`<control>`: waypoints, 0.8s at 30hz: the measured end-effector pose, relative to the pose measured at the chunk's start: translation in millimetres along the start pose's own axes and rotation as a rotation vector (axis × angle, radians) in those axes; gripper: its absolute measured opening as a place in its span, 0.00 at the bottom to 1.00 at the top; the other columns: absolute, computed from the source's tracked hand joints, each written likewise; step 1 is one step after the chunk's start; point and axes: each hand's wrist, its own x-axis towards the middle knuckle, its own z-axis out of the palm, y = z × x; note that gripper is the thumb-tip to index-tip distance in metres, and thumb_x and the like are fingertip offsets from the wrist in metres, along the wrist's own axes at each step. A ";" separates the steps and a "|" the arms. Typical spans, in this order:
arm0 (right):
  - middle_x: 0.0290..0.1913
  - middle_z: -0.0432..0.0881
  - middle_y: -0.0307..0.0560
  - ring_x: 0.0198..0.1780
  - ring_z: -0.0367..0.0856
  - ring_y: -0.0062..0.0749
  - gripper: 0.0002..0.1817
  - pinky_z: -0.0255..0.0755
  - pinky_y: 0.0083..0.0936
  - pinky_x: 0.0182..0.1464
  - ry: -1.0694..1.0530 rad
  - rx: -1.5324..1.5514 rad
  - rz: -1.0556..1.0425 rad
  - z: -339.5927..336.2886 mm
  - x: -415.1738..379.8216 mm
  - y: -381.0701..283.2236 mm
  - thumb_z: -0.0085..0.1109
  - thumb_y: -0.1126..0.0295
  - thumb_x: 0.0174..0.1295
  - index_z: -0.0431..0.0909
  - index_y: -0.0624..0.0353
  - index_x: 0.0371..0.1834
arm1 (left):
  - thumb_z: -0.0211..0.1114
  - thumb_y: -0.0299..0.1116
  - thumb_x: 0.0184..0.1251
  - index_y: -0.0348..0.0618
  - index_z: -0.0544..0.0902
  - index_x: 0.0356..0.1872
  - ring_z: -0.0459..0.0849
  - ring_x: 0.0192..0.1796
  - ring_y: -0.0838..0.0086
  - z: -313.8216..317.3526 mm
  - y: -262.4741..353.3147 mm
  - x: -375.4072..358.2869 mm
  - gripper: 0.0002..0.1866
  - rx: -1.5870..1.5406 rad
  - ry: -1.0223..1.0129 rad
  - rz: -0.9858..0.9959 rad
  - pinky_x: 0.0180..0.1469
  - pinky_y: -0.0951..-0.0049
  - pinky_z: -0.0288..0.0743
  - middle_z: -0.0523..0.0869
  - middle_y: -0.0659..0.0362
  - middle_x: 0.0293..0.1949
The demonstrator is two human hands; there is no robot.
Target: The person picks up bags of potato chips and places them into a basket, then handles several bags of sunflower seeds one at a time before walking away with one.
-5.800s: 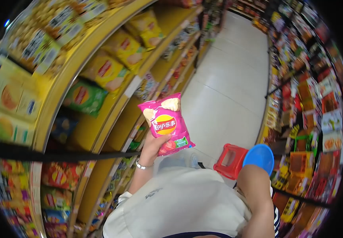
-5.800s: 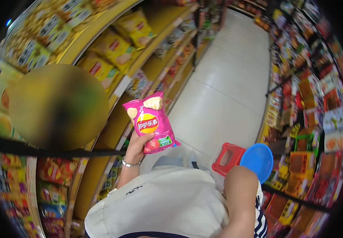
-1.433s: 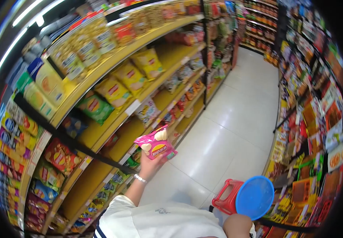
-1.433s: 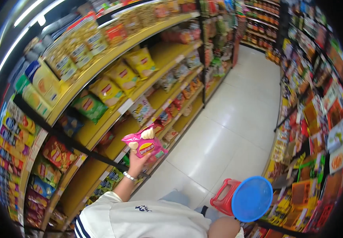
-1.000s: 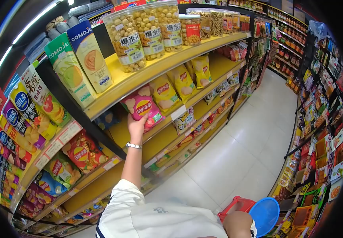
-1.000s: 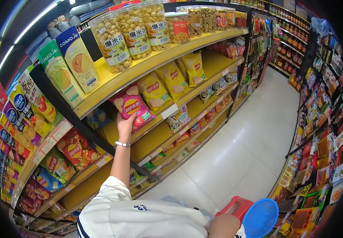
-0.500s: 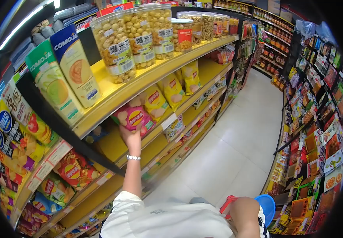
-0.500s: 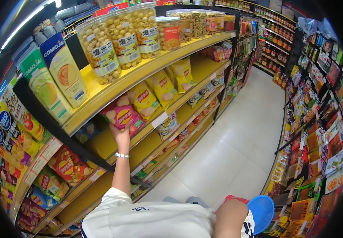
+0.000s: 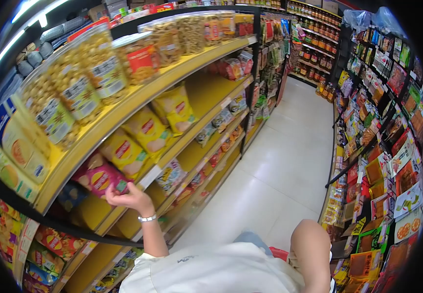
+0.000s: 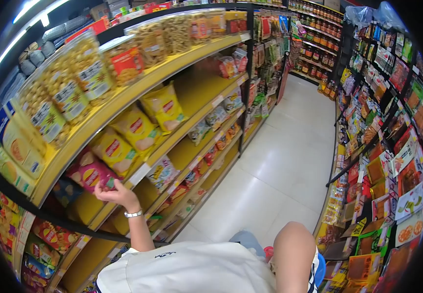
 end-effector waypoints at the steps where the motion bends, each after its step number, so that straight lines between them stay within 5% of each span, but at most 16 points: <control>1: 0.59 0.73 0.46 0.63 0.67 0.34 0.21 0.57 0.32 0.66 0.009 0.001 0.010 -14.0 -8.6 -7.0 0.37 0.68 0.65 0.73 0.63 0.57 | 0.59 0.25 0.53 0.32 0.64 0.52 0.65 0.54 0.54 13.0 11.6 -21.1 0.24 0.044 -0.075 0.089 0.60 0.57 0.57 0.65 0.46 0.50; 3: 0.59 0.74 0.46 0.63 0.67 0.34 0.21 0.57 0.32 0.66 0.037 0.003 0.036 -41.5 -27.6 -23.7 0.37 0.68 0.65 0.74 0.62 0.56 | 0.61 0.25 0.50 0.35 0.67 0.47 0.64 0.52 0.56 43.7 48.0 -54.3 0.21 0.058 -0.226 0.236 0.57 0.58 0.58 0.65 0.47 0.48; 9: 0.58 0.74 0.45 0.62 0.68 0.33 0.21 0.58 0.32 0.65 0.112 0.007 0.086 -116.3 -76.9 -63.3 0.37 0.68 0.65 0.74 0.62 0.56 | 0.58 0.20 0.45 0.45 0.73 0.26 0.69 0.46 0.60 132.2 133.1 -112.5 0.07 -0.203 -0.491 0.237 0.52 0.60 0.61 0.72 0.56 0.35; 17: 0.57 0.75 0.44 0.61 0.69 0.33 0.20 0.60 0.33 0.64 0.220 -0.033 0.091 -180.4 -136.9 -79.7 0.37 0.68 0.65 0.75 0.61 0.55 | 0.58 0.18 0.49 0.41 0.73 0.28 0.72 0.40 0.61 195.0 122.5 -233.7 0.06 -0.264 -0.852 0.072 0.45 0.66 0.66 0.71 0.53 0.35; 19: 0.56 0.76 0.44 0.60 0.70 0.33 0.20 0.60 0.33 0.63 0.229 -0.037 0.087 -193.0 -154.1 -75.2 0.37 0.68 0.65 0.75 0.60 0.55 | 0.58 0.19 0.50 0.40 0.74 0.28 0.71 0.43 0.62 217.8 104.8 -259.7 0.06 -0.208 -1.006 -0.221 0.48 0.67 0.65 0.72 0.53 0.38; 20: 0.56 0.76 0.44 0.60 0.70 0.33 0.20 0.60 0.33 0.63 0.233 -0.036 0.085 -200.7 -162.3 -71.5 0.37 0.68 0.65 0.75 0.60 0.55 | 0.60 0.22 0.52 0.37 0.75 0.32 0.71 0.47 0.59 230.7 103.6 -262.8 0.05 -0.173 -1.040 -0.180 0.51 0.65 0.65 0.73 0.50 0.41; 23: 0.56 0.76 0.44 0.60 0.70 0.32 0.20 0.61 0.33 0.63 0.237 -0.013 0.091 -230.8 -188.0 -51.0 0.37 0.68 0.65 0.75 0.60 0.54 | 0.62 0.26 0.55 0.32 0.77 0.38 0.70 0.52 0.57 283.4 44.1 -303.3 0.10 0.033 -0.813 -0.346 0.57 0.64 0.63 0.74 0.49 0.43; 24: 0.56 0.76 0.44 0.60 0.70 0.32 0.20 0.61 0.33 0.63 0.234 0.009 0.087 -243.4 -197.7 -42.0 0.37 0.68 0.65 0.75 0.60 0.54 | 0.66 0.31 0.56 0.27 0.75 0.44 0.73 0.52 0.58 304.9 33.3 -301.6 0.19 0.149 -0.647 -0.466 0.56 0.62 0.66 0.76 0.45 0.46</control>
